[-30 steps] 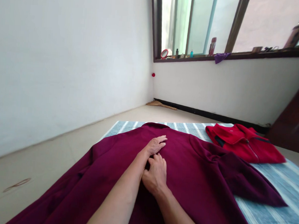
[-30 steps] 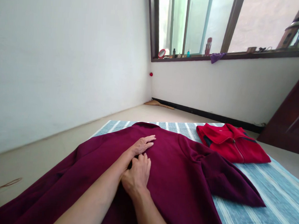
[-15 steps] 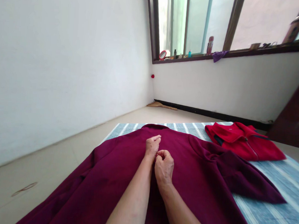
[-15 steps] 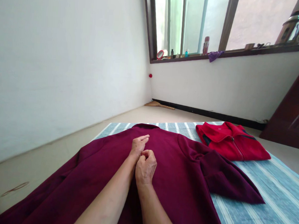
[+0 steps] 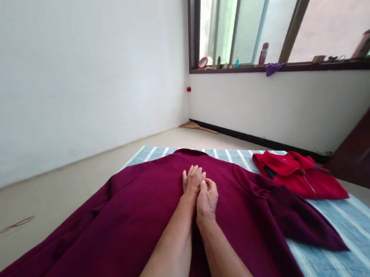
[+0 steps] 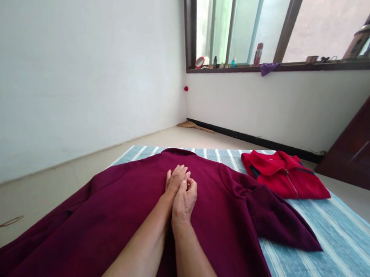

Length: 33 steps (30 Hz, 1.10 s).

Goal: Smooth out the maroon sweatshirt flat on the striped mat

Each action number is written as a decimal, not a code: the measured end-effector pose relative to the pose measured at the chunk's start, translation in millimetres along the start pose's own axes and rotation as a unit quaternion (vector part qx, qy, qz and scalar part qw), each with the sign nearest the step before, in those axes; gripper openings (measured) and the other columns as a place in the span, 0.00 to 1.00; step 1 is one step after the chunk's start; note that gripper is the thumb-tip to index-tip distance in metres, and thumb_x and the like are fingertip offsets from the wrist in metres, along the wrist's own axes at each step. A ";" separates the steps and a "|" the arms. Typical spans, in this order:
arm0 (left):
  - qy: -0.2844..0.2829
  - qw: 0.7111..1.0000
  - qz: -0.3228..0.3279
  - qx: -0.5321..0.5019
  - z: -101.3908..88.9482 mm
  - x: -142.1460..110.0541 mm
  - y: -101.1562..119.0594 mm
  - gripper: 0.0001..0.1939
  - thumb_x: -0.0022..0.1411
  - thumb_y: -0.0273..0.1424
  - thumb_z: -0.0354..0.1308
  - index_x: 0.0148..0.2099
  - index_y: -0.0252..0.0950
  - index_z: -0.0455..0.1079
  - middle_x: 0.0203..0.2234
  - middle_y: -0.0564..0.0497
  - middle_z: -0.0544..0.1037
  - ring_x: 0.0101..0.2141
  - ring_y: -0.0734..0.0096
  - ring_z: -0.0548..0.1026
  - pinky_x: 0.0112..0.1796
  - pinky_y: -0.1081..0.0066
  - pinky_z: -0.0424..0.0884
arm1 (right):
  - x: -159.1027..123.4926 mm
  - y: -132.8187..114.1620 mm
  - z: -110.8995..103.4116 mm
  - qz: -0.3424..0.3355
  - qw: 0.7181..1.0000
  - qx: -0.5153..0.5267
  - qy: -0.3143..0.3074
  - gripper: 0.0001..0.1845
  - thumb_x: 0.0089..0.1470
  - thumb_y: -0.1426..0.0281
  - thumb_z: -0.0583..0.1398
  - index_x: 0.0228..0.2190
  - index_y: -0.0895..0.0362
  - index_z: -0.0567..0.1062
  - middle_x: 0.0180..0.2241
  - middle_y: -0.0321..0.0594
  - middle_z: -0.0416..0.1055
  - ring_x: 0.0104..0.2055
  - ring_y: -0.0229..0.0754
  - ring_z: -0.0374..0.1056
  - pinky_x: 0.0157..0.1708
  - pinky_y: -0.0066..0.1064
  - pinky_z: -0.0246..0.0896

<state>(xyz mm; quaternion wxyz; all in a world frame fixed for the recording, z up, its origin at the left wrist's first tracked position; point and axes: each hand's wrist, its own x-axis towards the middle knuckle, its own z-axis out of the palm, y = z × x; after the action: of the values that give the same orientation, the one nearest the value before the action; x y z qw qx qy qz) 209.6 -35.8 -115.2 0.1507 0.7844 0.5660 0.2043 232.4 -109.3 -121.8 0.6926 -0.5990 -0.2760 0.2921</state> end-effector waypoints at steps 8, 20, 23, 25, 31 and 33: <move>-0.015 0.999 -0.017 0.046 2.6 -3.1 -15.1 0.24 0.64 0.43 0.44 0.62 0.48 0.58 0.64 0.49 0.55 0.65 0.53 0.44 0.60 0.47 0.42 | -5.2 -2.7 -3.4 -0.011 0.999 -0.024 -0.021 0.20 0.52 0.58 0.54 0.41 0.59 0.70 0.39 0.45 0.73 0.41 0.45 0.70 0.42 0.33 0.62; -0.057 0.998 -0.019 0.016 -6.9 -0.1 -8.9 0.26 0.63 0.43 0.45 0.63 0.48 0.57 0.66 0.48 0.49 0.65 0.49 0.42 0.59 0.43 0.40 | -5.0 -14.7 -10.0 -0.010 1.000 -0.005 -0.017 0.19 0.47 0.63 0.56 0.39 0.60 0.70 0.29 0.39 0.72 0.31 0.41 0.69 0.31 0.29 0.64; -0.074 0.997 0.013 0.019 -7.8 -1.8 -8.2 0.25 0.63 0.42 0.44 0.62 0.49 0.58 0.67 0.51 0.47 0.65 0.47 0.41 0.58 0.39 0.39 | 1.0 -20.3 -16.3 -0.025 0.999 -0.027 -0.016 0.20 0.45 0.63 0.56 0.39 0.61 0.70 0.29 0.39 0.72 0.30 0.40 0.69 0.30 0.28 0.64; -0.085 0.995 0.031 0.030 -7.8 -2.7 -7.7 0.24 0.64 0.41 0.42 0.61 0.49 0.60 0.66 0.53 0.49 0.65 0.47 0.42 0.57 0.36 0.38 | 9.3 -22.5 -19.7 -0.040 0.998 -0.054 -0.006 0.20 0.44 0.63 0.55 0.39 0.62 0.71 0.30 0.40 0.73 0.31 0.40 0.69 0.31 0.28 0.63; -0.091 0.994 0.049 0.046 -7.2 -4.4 -6.2 0.22 0.63 0.41 0.43 0.59 0.50 0.61 0.64 0.55 0.56 0.64 0.49 0.45 0.56 0.34 0.38 | 56.8 -23.4 -24.7 -0.067 0.977 -0.198 0.039 0.18 0.46 0.68 0.52 0.37 0.63 0.75 0.31 0.43 0.74 0.33 0.42 0.69 0.32 0.29 0.62; -0.091 0.993 0.050 0.058 -7.2 -5.2 -5.9 0.22 0.63 0.41 0.44 0.58 0.51 0.62 0.64 0.55 0.56 0.64 0.50 0.46 0.56 0.34 0.38 | 76.0 -25.9 -26.5 -0.070 0.961 -0.264 0.034 0.16 0.47 0.71 0.53 0.35 0.62 0.76 0.31 0.43 0.74 0.35 0.44 0.70 0.34 0.30 0.62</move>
<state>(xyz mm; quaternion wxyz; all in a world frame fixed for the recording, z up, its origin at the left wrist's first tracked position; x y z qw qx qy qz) 199.8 -38.9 -112.5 0.1452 0.8345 0.5209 0.1062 305.2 -74.0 -97.1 0.5373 -0.7494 -0.3611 0.1387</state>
